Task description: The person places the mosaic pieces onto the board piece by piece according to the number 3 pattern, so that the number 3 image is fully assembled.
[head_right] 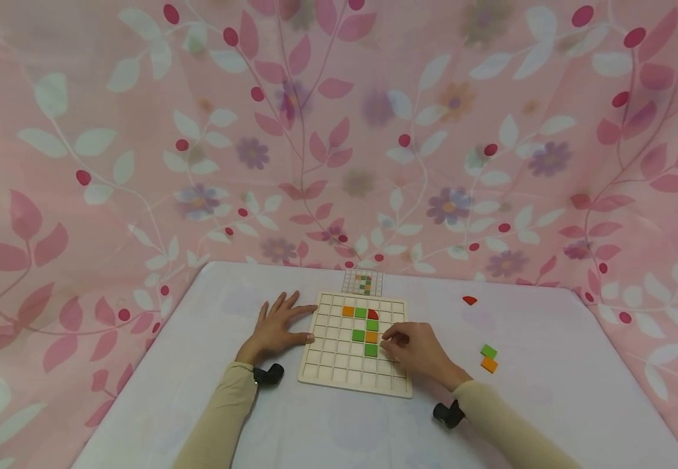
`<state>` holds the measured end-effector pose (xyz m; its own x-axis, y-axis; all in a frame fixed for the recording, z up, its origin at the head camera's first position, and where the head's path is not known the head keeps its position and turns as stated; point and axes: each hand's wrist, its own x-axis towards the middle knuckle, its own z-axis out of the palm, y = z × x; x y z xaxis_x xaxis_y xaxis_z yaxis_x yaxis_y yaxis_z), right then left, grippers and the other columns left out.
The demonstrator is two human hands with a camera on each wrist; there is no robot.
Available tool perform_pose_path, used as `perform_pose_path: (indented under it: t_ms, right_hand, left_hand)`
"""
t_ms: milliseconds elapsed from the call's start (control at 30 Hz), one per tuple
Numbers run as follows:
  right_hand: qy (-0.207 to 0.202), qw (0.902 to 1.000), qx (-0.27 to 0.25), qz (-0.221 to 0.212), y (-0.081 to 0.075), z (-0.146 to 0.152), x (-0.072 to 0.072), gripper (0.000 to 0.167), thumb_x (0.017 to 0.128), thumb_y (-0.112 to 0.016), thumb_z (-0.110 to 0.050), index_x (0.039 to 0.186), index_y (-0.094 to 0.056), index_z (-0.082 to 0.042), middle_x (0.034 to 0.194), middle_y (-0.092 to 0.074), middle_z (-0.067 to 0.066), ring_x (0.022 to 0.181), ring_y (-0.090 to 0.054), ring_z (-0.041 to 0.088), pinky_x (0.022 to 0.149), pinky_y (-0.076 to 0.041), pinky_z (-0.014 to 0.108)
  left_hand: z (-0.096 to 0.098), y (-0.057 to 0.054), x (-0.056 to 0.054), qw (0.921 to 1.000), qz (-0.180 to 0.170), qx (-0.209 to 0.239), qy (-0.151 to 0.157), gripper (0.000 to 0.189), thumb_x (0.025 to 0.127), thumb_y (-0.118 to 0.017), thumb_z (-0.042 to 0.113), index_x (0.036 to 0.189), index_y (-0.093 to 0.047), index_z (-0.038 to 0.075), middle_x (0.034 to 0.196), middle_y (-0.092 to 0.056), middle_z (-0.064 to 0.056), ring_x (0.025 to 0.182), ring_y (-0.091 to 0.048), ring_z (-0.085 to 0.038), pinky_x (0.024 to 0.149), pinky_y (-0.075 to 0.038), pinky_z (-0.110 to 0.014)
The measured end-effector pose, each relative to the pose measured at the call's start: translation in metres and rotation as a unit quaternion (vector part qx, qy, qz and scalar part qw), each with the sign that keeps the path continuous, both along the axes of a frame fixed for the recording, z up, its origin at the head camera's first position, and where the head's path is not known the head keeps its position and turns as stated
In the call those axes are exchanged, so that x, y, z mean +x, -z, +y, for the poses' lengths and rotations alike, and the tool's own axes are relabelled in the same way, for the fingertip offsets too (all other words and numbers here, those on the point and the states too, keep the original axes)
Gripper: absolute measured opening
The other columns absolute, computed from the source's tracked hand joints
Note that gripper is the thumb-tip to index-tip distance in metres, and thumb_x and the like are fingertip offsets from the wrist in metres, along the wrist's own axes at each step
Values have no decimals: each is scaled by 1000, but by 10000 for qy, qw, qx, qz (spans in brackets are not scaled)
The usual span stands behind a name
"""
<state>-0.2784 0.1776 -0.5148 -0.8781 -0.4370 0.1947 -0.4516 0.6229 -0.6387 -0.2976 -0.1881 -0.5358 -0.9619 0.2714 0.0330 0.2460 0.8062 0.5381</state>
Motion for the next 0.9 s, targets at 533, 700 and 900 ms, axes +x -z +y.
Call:
perform_pose_path:
  t_ms: [533, 700, 900]
  right_hand:
    - [1225, 9832, 1125, 757, -9, 121, -42, 41, 98, -76, -18, 130, -68, 5, 115, -70, 26, 99, -66, 41, 87, -58, 62]
    - [1534, 9800, 1205, 395, 0, 142, -45, 47, 99, -72, -19, 137, -63, 9, 127, -62, 35, 115, -55, 52, 96, -50, 71]
    - [1652, 9774, 1279, 335, 6, 151, -49, 50, 101, -69, -17, 141, -58, 11, 132, -54, 42, 118, -51, 57, 99, -48, 75]
  left_hand:
    - [1, 1, 0, 10000, -40, -74, -2, 72, 89, -81, 55, 154, -56, 36, 178, -23, -10, 166, -6, -40, 127, 4, -72]
    - [1, 2, 1, 10000, -28, -29, -8, 72, 89, -81, 55, 154, -57, 36, 177, -23, -10, 166, -6, -40, 127, 4, -72]
    - [1, 1, 1, 10000, -1, -4, -26, 72, 89, -81, 55, 154, -57, 36, 177, -24, -10, 166, -7, -40, 127, 3, -72]
